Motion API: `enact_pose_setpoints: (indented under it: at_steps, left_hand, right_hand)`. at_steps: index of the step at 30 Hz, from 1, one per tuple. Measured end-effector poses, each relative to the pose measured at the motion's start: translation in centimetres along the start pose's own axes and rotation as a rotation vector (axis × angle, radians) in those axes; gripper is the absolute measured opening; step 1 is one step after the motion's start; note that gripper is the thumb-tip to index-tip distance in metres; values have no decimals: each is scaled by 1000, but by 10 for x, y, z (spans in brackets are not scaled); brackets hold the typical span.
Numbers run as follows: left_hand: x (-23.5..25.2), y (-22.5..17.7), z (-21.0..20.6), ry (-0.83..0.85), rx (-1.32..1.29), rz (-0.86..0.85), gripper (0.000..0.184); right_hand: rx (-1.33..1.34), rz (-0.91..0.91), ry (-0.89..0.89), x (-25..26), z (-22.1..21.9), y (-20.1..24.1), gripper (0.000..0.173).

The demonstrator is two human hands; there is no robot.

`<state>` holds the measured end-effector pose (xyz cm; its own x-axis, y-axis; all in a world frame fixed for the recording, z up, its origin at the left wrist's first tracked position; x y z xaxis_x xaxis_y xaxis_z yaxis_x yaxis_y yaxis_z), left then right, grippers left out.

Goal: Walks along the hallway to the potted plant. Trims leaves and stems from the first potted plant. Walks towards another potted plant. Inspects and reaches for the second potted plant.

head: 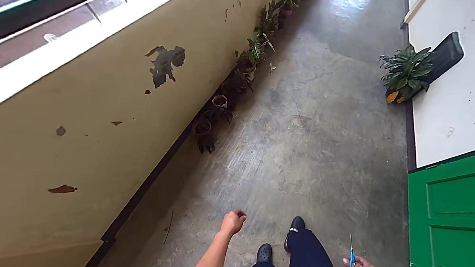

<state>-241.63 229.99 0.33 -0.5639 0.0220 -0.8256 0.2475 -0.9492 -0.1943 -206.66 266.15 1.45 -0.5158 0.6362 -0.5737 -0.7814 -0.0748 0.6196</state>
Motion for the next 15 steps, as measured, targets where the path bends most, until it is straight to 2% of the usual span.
enact_pose_setpoints:
  at_steps: [2,4,6,8,11,15]
  left_hand:
    - [15,-110,39,-24,17,-198,30]
    - [27,-205,58,-13,-22,-368,29]
    - [38,-290,60,59,-117,-481,30]
    - [48,-365,55,164,-202,-506,32]
    - [64,-450,58,285,-237,-497,35]
    - [96,-539,102,243,-340,-539,32]
  right_hand:
    - [69,61,7,53,5,55,35]
    - [70,121,78,115,7,107,38]
    - [47,175,165,179,14,162,44]
    - [23,247,259,241,27,227,49]
    - [13,401,417,314,43,322,53]
    - [-76,562,545,404,74,425,48]
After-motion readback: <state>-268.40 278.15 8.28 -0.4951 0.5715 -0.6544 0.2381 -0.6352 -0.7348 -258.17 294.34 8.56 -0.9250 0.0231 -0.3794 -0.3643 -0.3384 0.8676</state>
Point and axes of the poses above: each hand's wrist, its own x-axis towards the middle knuckle, its own z-axis out of the back of the hand, y = z × x, the point moved 3 cm from there along x, towards the middle knuckle, and after that the axes turned 15 degrees about z, right-handed, at the moved point
